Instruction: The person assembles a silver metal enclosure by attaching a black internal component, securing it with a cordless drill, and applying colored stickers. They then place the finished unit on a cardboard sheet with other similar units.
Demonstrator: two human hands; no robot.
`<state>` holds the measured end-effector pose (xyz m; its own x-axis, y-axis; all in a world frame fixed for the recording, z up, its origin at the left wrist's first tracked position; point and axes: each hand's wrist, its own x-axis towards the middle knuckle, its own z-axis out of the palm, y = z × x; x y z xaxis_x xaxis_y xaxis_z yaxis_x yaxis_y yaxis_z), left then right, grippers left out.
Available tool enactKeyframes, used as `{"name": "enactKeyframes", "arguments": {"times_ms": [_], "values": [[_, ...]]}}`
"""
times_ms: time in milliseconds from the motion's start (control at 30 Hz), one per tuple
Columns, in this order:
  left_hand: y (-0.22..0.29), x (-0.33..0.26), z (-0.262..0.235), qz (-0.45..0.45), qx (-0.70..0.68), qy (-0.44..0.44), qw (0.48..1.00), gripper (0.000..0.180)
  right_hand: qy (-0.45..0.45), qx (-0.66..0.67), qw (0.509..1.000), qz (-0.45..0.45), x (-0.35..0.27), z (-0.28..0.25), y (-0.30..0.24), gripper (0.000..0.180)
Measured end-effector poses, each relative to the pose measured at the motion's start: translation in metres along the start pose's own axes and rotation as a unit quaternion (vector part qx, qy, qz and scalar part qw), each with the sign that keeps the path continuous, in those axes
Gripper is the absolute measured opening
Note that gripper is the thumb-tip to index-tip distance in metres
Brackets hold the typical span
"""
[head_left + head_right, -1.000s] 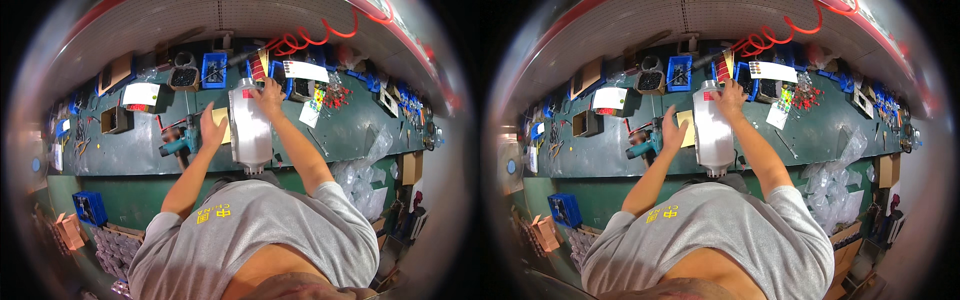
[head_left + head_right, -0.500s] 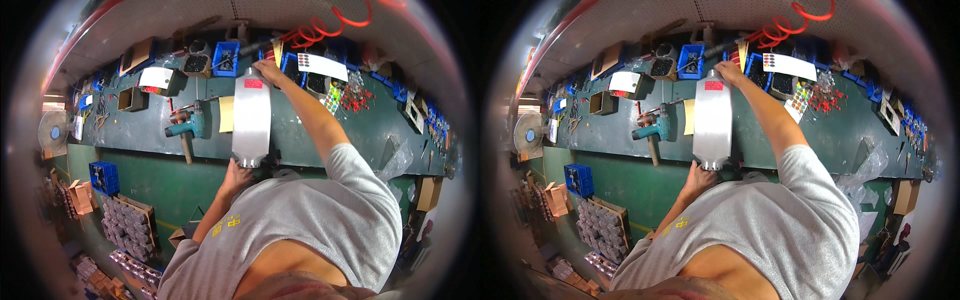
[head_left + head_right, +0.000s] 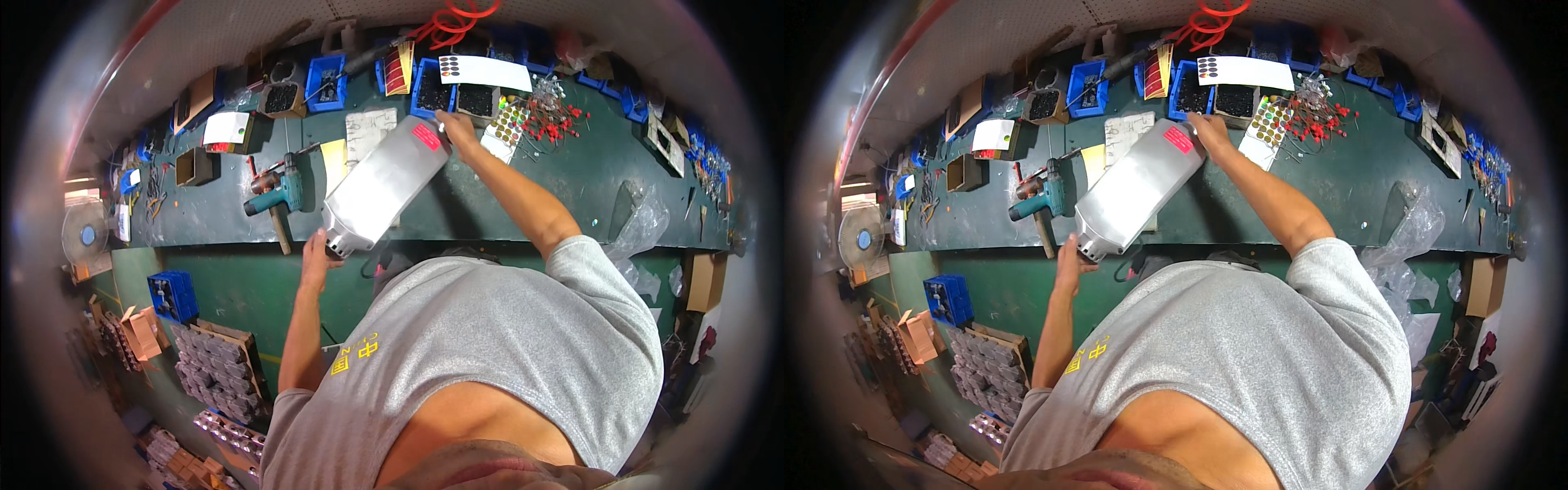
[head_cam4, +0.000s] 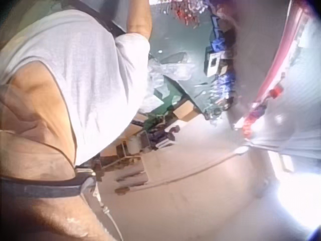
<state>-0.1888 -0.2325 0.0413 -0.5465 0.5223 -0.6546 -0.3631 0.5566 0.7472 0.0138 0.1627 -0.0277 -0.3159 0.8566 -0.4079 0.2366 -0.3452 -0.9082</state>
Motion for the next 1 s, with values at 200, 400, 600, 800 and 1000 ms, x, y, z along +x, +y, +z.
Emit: {"name": "enactKeyframes", "arguments": {"times_ms": [200, 400, 600, 800, 1000], "values": [[0.109, -0.046, 0.024, 0.128, 0.248, -0.058, 0.958, 0.044, 0.025, 0.179, 0.963, 0.2, 0.004, -0.014, 0.115, 0.082], [0.15, -0.072, 0.072, 0.251, 0.277, -0.031, 0.927, 0.04, -0.071, 0.236, 0.932, 0.265, -0.01, -0.006, 0.135, 0.11], [0.199, -0.068, 0.156, 0.491, 0.38, -0.036, 0.783, 0.045, 0.133, 0.037, 0.982, 0.125, -0.059, -0.038, 0.076, 0.064], [0.235, -0.036, 0.235, 0.658, 0.371, -0.223, 0.616, 0.026, 0.15, 0.222, 0.96, 0.078, -0.124, -0.062, 0.069, 0.029], [0.228, -0.032, 0.266, 0.674, 0.404, -0.081, 0.613, 0.021, 0.113, 0.346, 0.924, 0.117, -0.208, -0.042, 0.05, 0.021]]}}
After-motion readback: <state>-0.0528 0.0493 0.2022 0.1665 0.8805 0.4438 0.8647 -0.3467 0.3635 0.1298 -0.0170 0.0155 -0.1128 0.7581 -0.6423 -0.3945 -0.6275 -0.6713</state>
